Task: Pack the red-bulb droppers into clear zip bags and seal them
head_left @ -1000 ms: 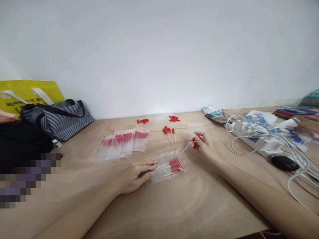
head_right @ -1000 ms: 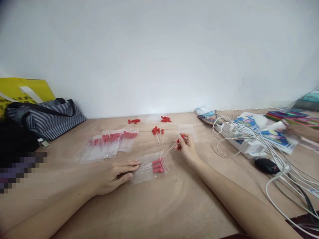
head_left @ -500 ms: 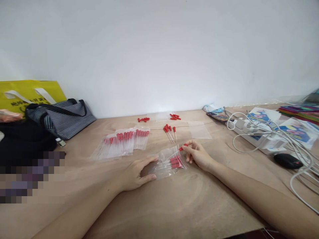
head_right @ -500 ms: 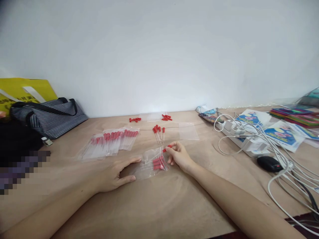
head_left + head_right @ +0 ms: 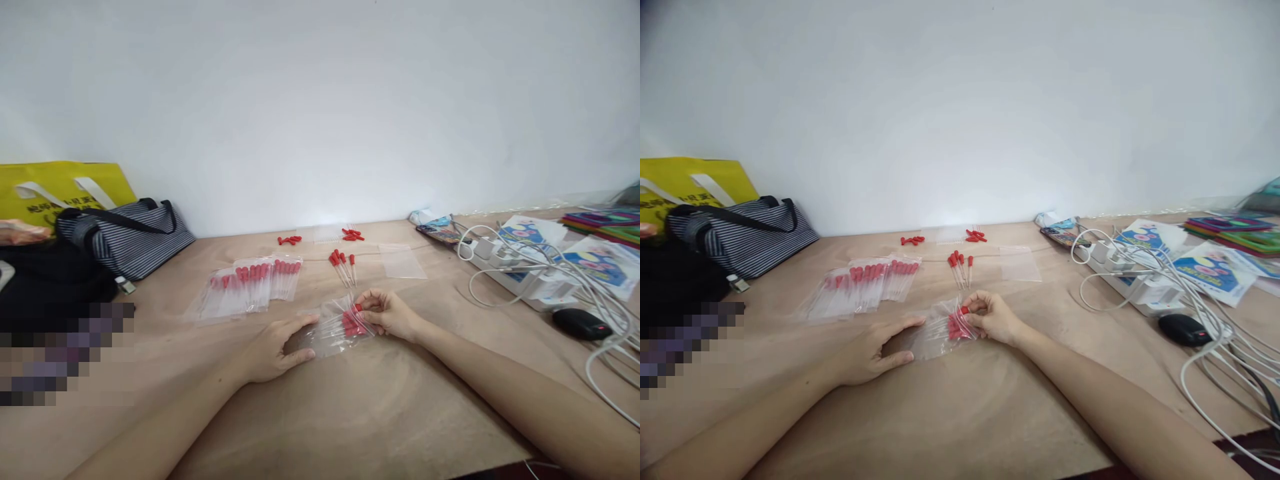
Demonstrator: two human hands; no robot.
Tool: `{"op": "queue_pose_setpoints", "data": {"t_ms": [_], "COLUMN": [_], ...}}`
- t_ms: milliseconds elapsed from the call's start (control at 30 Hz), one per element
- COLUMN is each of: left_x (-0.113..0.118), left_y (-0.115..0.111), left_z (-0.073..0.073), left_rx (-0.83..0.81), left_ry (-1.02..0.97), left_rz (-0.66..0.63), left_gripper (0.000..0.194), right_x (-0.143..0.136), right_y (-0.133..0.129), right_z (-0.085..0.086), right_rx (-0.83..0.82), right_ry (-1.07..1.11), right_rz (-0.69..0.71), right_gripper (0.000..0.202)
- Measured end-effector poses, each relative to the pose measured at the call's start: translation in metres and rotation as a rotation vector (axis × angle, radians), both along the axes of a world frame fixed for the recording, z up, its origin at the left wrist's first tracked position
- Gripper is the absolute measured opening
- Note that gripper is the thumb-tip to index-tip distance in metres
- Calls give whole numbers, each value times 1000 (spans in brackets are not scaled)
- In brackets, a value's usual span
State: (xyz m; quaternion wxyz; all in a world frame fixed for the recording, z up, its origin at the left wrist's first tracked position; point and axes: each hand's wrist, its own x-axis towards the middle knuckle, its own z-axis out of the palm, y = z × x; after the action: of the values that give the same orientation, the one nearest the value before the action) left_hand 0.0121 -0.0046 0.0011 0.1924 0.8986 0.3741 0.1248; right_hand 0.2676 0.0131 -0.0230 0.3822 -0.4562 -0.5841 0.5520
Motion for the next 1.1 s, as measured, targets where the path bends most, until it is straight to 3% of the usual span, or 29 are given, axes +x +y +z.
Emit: {"op": "queue_pose_setpoints", "data": {"t_ms": [133,433,700,900,1000,1100], "left_x": [0,0,0,-1,0,0], "left_y": [0,-1,-1,1,1,1], "left_z": [-1,-1,-2,-3,-3,-2], "left_rx": [9,11,15,21,13,13], "left_ry": [-6,22,12,7,4,3], "left_rz": [-3,7,9,7,6,4], "left_gripper": [47,48,46,46,45,45], "right_x": [-2,15,19,16,17,18], "right_y": [1,6,9,7,8,7], "right_z": [2,6,1,2,1,5], "right_rx": [-17,54,11,-16,1,55], "right_ry": [-74,-229,-180,-214,-239,-272], "right_rz": [-7,276,133,93,109,213], "right_gripper": [37,49,24,24,22,25]}}
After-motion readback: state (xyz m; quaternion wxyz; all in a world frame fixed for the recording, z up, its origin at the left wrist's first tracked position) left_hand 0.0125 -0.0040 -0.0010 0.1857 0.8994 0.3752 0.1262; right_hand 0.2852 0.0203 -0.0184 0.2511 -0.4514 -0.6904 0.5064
